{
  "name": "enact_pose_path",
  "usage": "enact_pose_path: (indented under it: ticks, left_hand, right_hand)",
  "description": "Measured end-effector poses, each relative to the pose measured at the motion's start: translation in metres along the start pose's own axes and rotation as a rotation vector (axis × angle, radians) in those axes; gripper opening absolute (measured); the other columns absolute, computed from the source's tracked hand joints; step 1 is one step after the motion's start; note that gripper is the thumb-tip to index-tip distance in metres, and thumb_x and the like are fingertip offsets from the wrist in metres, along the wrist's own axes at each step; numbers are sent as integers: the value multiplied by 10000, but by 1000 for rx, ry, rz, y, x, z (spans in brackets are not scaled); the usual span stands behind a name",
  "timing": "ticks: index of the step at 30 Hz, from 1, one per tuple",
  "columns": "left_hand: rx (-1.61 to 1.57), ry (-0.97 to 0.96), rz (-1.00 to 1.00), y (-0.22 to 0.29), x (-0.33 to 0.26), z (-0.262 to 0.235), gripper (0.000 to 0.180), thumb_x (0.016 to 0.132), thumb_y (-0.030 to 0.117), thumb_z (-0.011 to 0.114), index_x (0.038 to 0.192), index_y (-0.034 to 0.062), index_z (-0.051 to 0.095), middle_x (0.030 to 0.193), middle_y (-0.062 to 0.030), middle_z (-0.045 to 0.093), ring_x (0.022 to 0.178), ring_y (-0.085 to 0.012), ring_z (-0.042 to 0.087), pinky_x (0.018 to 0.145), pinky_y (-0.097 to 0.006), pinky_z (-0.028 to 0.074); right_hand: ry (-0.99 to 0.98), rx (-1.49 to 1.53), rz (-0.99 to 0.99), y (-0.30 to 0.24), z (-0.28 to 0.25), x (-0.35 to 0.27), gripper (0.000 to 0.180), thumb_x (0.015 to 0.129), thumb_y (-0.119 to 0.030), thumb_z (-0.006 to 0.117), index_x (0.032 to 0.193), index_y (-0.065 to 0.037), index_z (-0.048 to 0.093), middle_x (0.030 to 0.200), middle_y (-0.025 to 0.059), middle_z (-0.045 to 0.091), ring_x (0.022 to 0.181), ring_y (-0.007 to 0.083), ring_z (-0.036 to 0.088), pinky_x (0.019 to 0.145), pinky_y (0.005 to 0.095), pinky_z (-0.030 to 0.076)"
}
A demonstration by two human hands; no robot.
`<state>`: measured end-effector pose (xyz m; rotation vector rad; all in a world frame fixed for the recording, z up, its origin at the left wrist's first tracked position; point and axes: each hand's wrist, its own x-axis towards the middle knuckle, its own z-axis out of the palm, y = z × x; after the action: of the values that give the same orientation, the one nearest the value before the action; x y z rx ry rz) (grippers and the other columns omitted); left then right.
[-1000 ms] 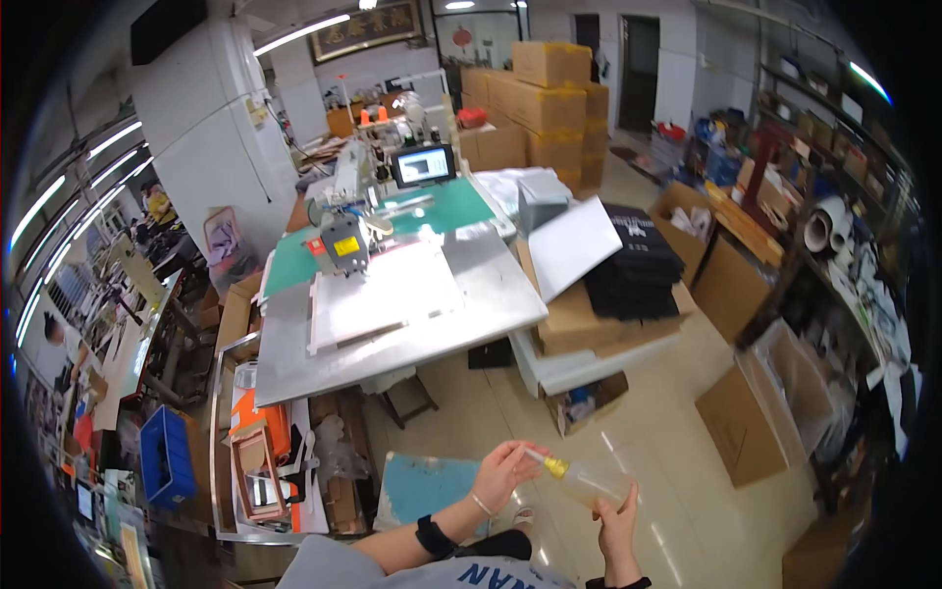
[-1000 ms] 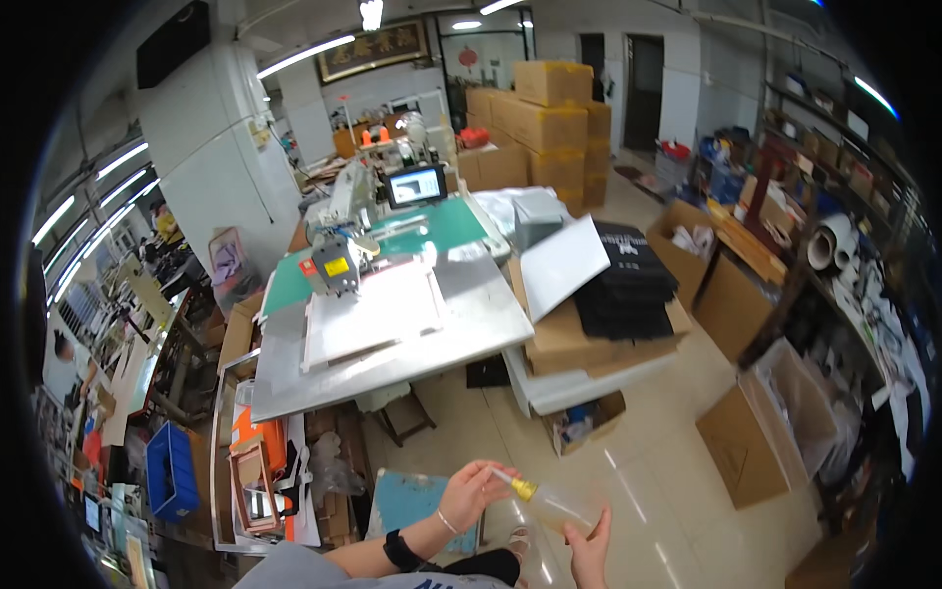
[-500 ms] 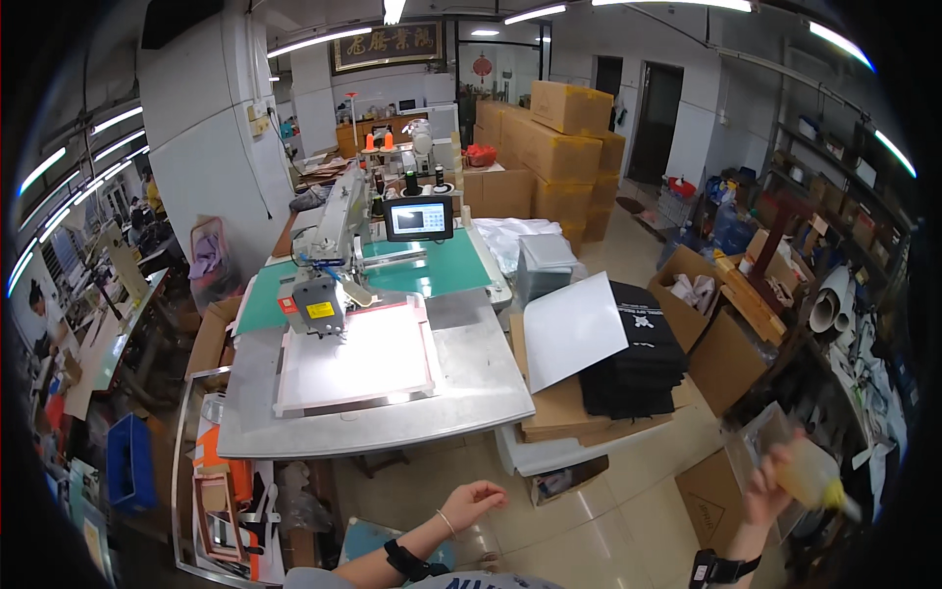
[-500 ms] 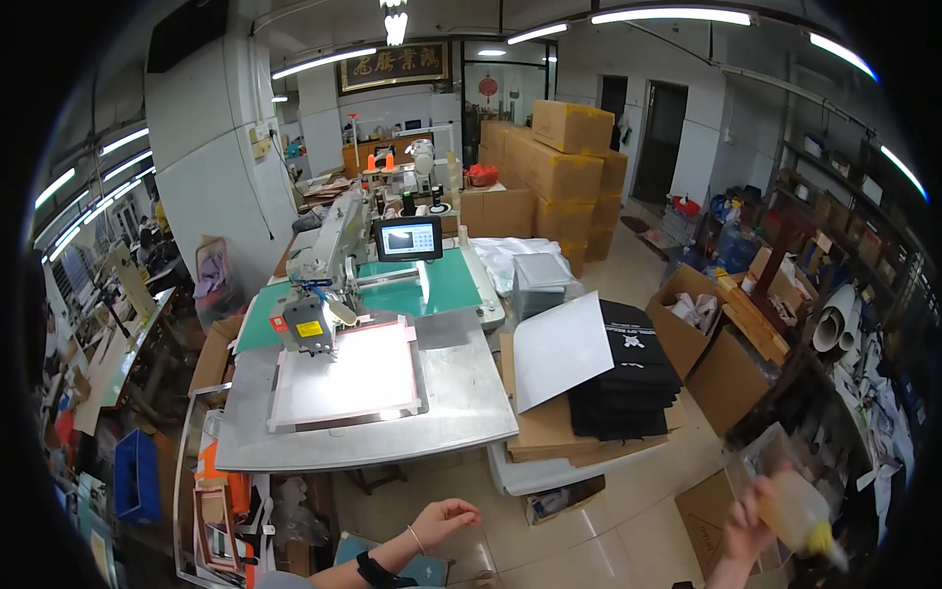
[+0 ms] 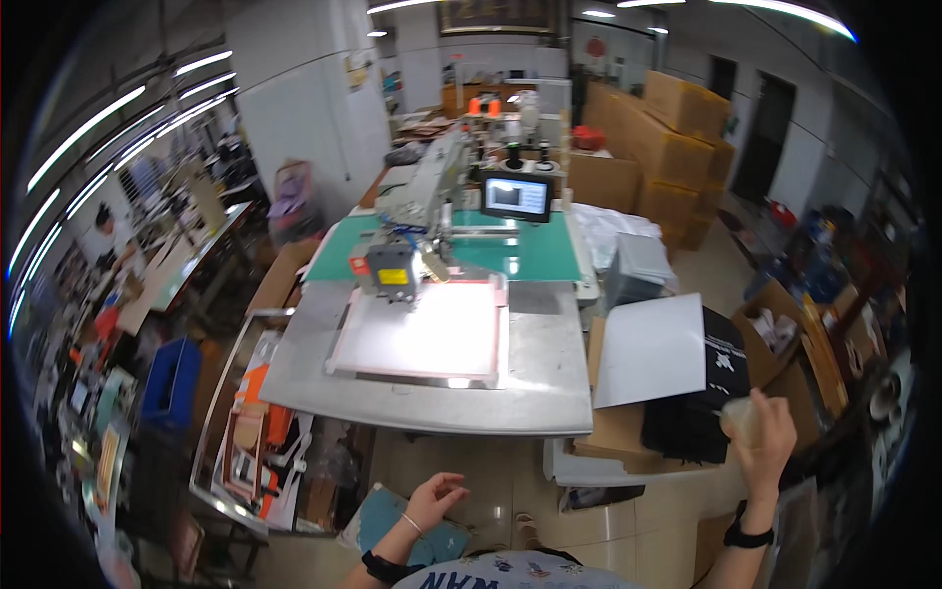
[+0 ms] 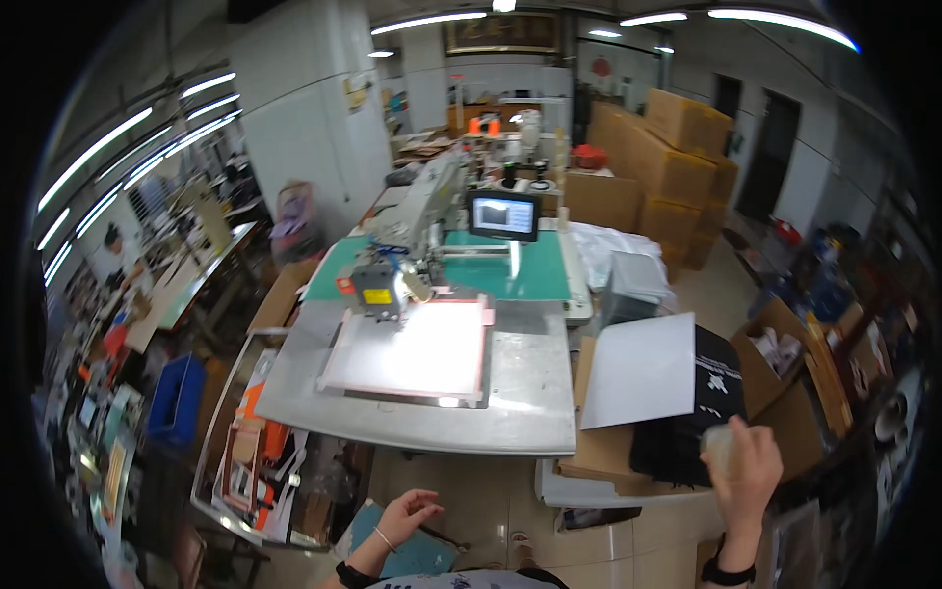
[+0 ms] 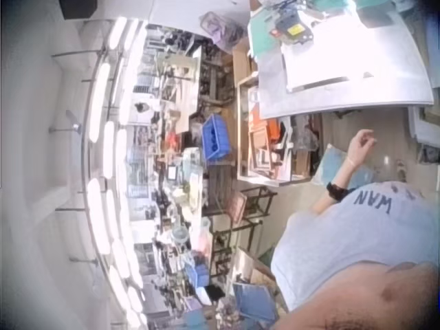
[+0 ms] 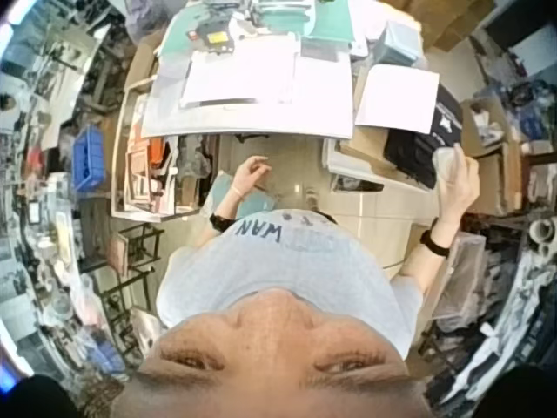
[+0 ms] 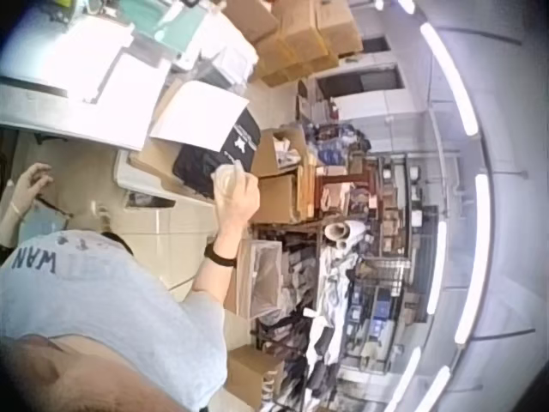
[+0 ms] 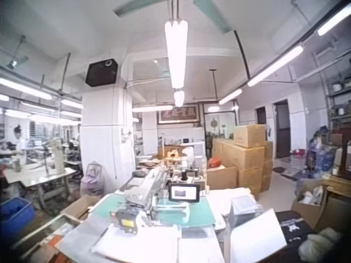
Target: The person applies glue from a squeeze bottle to the edges of a cardboard frame and then places a pink plastic frame on top. They press the components together and position the assembly on a machine table.
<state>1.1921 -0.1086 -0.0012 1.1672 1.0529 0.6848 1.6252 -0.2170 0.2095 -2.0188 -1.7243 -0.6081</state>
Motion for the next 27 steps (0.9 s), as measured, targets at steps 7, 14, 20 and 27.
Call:
enact_pose_path:
  ticks: [7,14,20,27]
  left_hand:
    - [475,263,517,73,26,51,540,764,164,667,1222,17,422,1140,-132,539,1000,-227,555,860,-308,436]
    - [469,275,314,101,33,96,749,726,201,699,1315,47,264,1195,-196,468,1061,-309,507,850,-341,433]
    - [90,1,370,96,48,65,729,781,77,644,1343,37,181,1238,-88,409,1132,-147,397,927,-283,370]
    - [45,-100,311,113,81,33,789,780,104,647,1375,35,133,1250,-137,412,1143,-182,416,957,-314,358]
  right_hand:
    - [-88,963,80,-67,97,51,467,630,-127,742,1046,-26,556,956,59,563,826,163,558,748,294,456]
    - [-711,1629,153,-176,152,66,504,685,-117,726,1125,-22,499,1006,72,571,905,157,561,741,286,468]
    - [-1032,1889,113,-186,209,50,706,688,-95,725,1275,-18,341,1196,88,475,1043,175,509,850,304,447]
    - [-1036,2035,158,-200,243,78,689,635,-61,741,1222,3,386,1162,136,521,1079,228,507,907,345,420]
